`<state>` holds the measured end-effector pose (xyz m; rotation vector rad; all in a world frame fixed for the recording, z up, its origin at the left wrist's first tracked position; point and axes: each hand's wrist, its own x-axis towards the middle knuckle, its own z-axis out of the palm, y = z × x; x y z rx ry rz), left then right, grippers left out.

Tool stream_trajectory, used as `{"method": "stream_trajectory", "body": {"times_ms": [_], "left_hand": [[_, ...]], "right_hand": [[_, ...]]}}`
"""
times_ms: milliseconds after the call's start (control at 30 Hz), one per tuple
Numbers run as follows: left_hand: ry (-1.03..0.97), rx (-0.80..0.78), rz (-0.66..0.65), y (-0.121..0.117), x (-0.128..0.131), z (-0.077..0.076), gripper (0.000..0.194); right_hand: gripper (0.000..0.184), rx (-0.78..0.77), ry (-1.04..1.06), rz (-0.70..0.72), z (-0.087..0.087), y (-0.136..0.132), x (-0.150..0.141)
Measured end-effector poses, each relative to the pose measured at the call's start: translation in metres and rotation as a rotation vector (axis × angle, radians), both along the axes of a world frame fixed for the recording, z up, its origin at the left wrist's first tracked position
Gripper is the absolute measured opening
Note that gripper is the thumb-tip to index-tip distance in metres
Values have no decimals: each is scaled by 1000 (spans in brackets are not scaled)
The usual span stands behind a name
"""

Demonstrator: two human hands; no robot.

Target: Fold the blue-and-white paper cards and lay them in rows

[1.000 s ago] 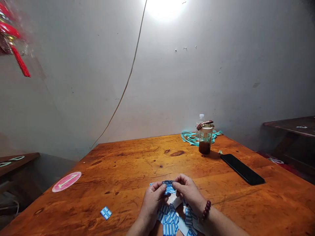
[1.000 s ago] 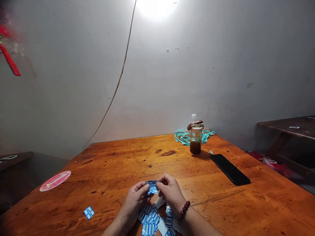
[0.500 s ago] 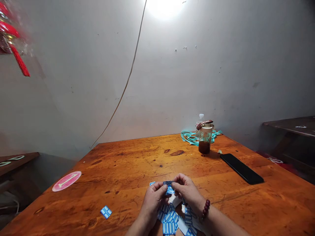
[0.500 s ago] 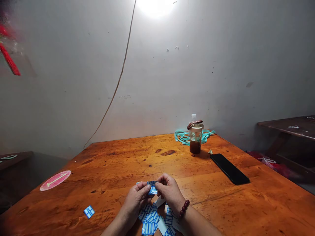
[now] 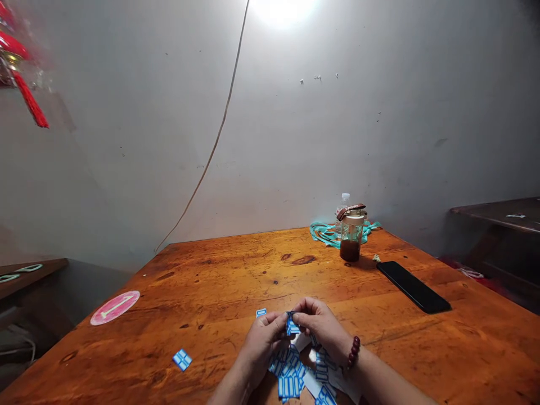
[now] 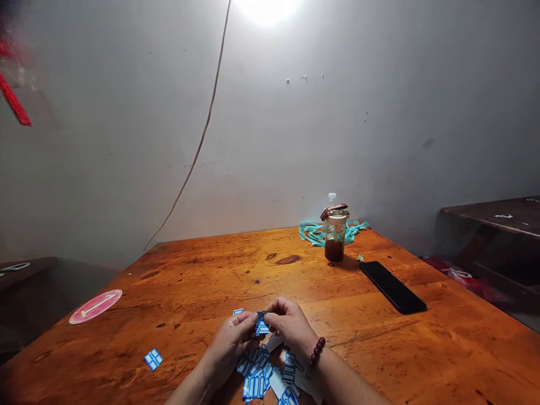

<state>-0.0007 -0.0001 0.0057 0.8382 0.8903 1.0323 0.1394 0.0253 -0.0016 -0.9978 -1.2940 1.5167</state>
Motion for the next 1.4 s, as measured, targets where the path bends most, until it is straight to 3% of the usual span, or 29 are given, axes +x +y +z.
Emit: {"method": "stream_trajectory", "body": {"times_ms": [133, 433, 767, 967, 1167, 1300, 1400], "left_hand": [[-120, 35, -78, -4, -1, 4, 24], [-117, -6, -107, -3, -2, 0, 21], [-234, -161, -177, -7, -1, 0, 23], [-303, -205, -209, -5, -5, -4, 21], [-163, -118, -167, -7, -1, 0, 22], [74, 17, -48, -3, 4, -3, 26], [123, 40, 13, 1, 4, -7, 23]], "right_hand": [[10, 40, 29, 19, 6, -2, 3], [14, 90, -7, 43, 5, -4, 3], [23, -11, 99, 74, 8, -5, 2], [17, 111, 50, 95, 9, -6, 3], [13, 130, -20, 48, 7, -4, 3], [11, 52, -25, -17, -1, 1, 3], [12, 29, 1, 17, -2, 2, 4]]}}
